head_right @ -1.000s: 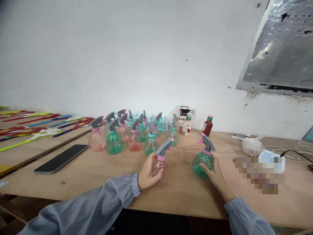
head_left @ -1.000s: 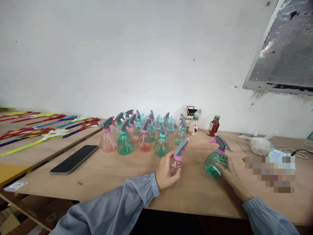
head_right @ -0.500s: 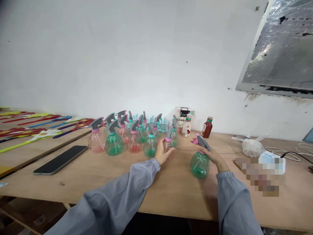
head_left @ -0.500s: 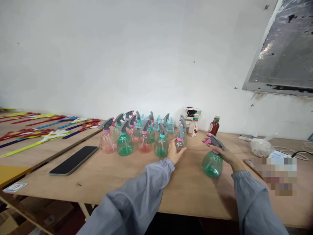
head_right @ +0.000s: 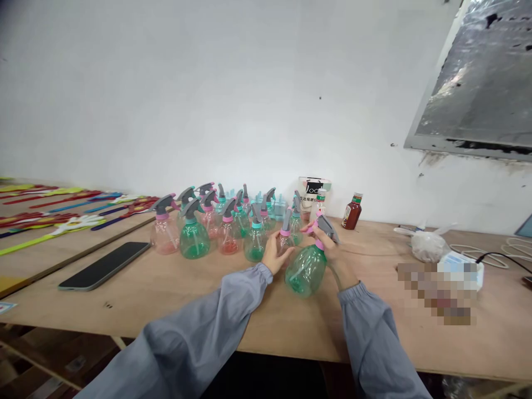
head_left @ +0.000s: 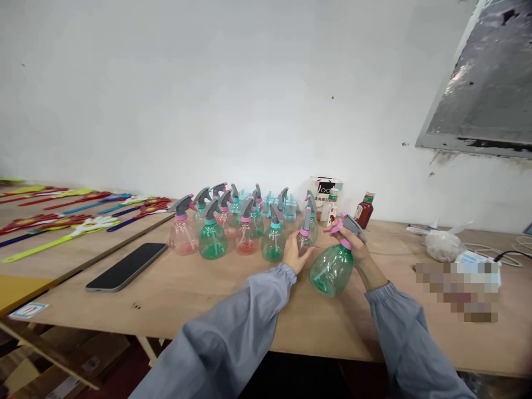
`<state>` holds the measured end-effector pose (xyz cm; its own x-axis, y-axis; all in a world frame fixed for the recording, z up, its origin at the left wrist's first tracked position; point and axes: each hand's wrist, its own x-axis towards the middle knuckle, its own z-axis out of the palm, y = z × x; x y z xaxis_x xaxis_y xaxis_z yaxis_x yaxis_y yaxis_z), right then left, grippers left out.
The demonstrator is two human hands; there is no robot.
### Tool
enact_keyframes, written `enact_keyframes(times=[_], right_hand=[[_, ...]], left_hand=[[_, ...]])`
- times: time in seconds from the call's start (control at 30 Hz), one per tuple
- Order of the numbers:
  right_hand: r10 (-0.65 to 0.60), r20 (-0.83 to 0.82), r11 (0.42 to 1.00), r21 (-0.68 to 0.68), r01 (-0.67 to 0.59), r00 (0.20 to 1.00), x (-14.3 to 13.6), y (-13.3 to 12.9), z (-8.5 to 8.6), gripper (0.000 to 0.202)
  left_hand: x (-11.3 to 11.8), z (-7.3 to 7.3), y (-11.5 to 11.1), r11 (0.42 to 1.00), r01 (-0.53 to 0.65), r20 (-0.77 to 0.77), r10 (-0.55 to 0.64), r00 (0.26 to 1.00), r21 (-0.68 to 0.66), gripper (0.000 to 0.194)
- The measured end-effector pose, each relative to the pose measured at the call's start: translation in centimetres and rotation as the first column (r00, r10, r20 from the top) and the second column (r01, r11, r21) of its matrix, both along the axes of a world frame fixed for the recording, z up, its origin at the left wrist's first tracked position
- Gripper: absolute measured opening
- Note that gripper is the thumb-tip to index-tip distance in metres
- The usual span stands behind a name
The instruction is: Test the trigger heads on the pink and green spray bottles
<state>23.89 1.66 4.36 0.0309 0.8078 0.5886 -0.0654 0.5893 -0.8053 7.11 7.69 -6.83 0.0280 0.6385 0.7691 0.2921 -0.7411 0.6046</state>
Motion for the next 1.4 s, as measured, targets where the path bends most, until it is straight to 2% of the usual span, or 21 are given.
enact_keyframes(times=[0.1, 0.23, 0.4, 0.57, 0.63, 0.77, 0.87, 0.97, 1.13, 1.3, 1.4], right_hand=[[0.082, -0.006, 0.996, -0.017, -0.082, 0.997, -0.7, -1.0, 0.4, 0.034], [-0.002, -0.039, 1.000, -0.012, 0.001, 0.999, -1.2, -1.8, 0.5, 0.036], [0.152, -0.007, 0.977, -0.150, -0.151, 0.988, -1.4, -1.8, 0.1, 0.038], [-0.034, -0.067, 0.990, -0.138, 0.025, 0.997, -0.6, -1.2, -0.5, 0.044], [-0.028, -0.097, 0.990, -0.140, 0.014, 0.995, -0.3, -1.3, -0.5, 0.043], [0.065, -0.126, 0.989, -0.127, -0.081, 0.990, -0.3, -1.6, -0.3, 0.037], [-0.077, -0.215, 0.995, -0.081, 0.061, 0.974, 0.0, -1.4, -0.5, 0.033], [-0.220, -0.284, 0.975, -0.035, 0.219, 0.933, 0.9, -1.0, -0.6, 0.035], [-0.234, -0.177, 0.972, -0.035, 0.231, 0.956, 1.8, 0.0, -1.0, 0.035], [-0.356, -0.170, 0.930, 0.033, 0.366, 0.919, 3.2, 0.7, -1.4, 0.036], [-0.425, 0.008, 0.902, 0.085, 0.423, 0.905, 5.1, 0.4, -1.1, 0.037]], left_hand=[[0.0, 0.0, -0.1, 1.000, 0.009, 0.018, -0.009, 1.000, 0.013, 0.062], [0.1, 0.0, -0.2, 0.999, -0.001, 0.034, 0.000, 0.999, 0.033, 0.062], [-0.1, 0.0, -0.1, 1.000, 0.009, -0.011, -0.009, 1.000, 0.021, 0.063], [-0.1, -0.1, -0.2, 1.000, -0.007, -0.018, 0.008, 1.000, 0.023, 0.062], [-0.1, -0.1, -0.3, 1.000, -0.008, -0.022, 0.009, 1.000, 0.022, 0.063], [-0.1, -0.1, -0.3, 1.000, 0.001, -0.027, 0.000, 1.000, 0.025, 0.063], [-0.1, -0.1, -0.3, 1.000, -0.013, -0.031, 0.013, 0.999, 0.018, 0.063], [0.0, -0.1, -0.2, 1.000, -0.020, -0.040, 0.020, 0.999, 0.015, 0.064], [0.0, -0.1, -0.1, 1.000, -0.022, -0.040, 0.023, 0.999, 0.021, 0.064], [0.1, 0.0, -0.3, 1.000, -0.020, -0.037, 0.021, 0.999, 0.019, 0.062], [0.1, 0.0, -0.2, 1.000, -0.011, -0.035, 0.012, 0.999, 0.016, 0.062]])
